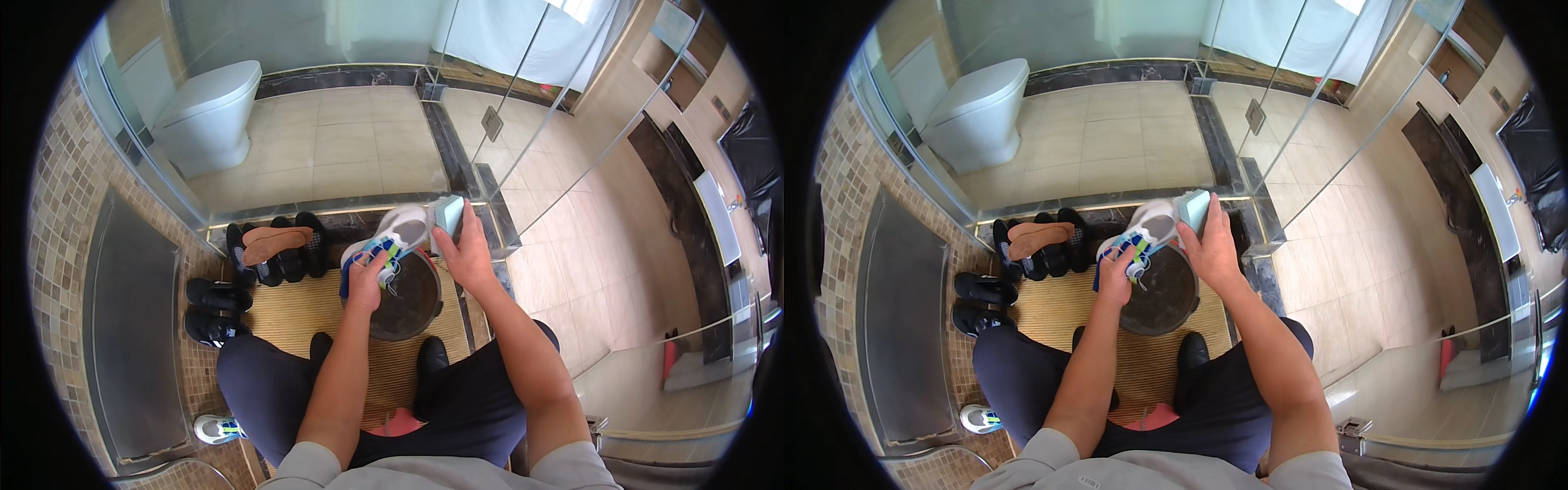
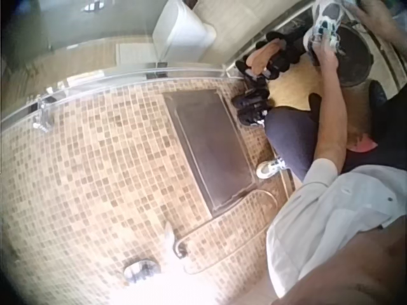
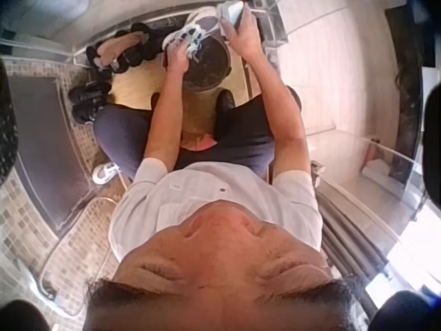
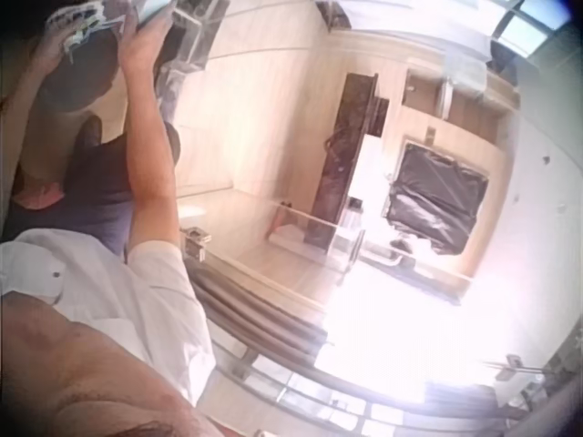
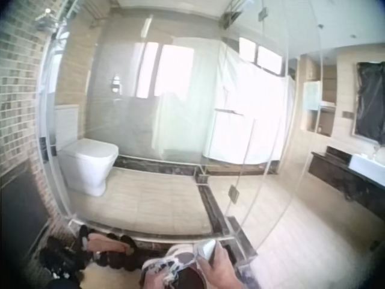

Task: The person sits on a mat in a bathroom and scrubs a pair of white and blue sneakers with a brush and water from a bucket. They remove the laces from one shoe, scrub the shoe thoroughly, and then place the laces back inside the shoe.

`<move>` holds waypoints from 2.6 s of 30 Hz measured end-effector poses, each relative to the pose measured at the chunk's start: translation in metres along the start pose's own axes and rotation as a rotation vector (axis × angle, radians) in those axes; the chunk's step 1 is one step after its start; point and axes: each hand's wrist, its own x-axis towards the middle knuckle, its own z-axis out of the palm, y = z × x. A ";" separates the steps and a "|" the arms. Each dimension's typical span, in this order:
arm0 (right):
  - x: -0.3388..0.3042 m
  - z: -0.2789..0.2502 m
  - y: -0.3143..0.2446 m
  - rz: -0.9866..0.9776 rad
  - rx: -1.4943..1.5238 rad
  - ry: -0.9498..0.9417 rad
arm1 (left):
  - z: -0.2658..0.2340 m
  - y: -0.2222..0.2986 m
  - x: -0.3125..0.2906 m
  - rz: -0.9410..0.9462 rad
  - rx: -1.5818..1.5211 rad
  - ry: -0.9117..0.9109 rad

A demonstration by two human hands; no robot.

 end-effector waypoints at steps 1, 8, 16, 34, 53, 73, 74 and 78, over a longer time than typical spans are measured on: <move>0.002 -0.001 -0.003 0.004 -0.011 -0.017 | 0.002 -0.002 -0.002 0.004 0.091 -0.024; -0.016 0.027 -0.011 -0.006 -0.324 -0.119 | 0.032 -0.008 -0.017 0.159 0.619 -0.117; 0.010 0.012 0.022 0.095 -0.343 -0.015 | 0.045 0.009 -0.030 0.134 0.868 -0.143; 0.016 -0.001 0.024 -0.301 -0.325 -0.570 | -0.004 -0.043 -0.032 0.198 1.450 -0.519; -0.004 0.022 -0.023 -0.422 -0.054 -0.464 | 0.024 -0.033 -0.050 0.348 1.490 -0.686; 0.008 -0.014 0.003 -0.090 -0.386 -0.625 | 0.014 -0.027 -0.032 0.458 1.360 -0.557; 0.006 -0.014 -0.002 -0.172 -0.315 -0.577 | 0.017 -0.023 -0.030 0.494 1.358 -0.564; -0.007 0.004 0.001 -0.296 -0.149 -0.468 | 0.017 -0.019 -0.034 0.335 1.313 -0.423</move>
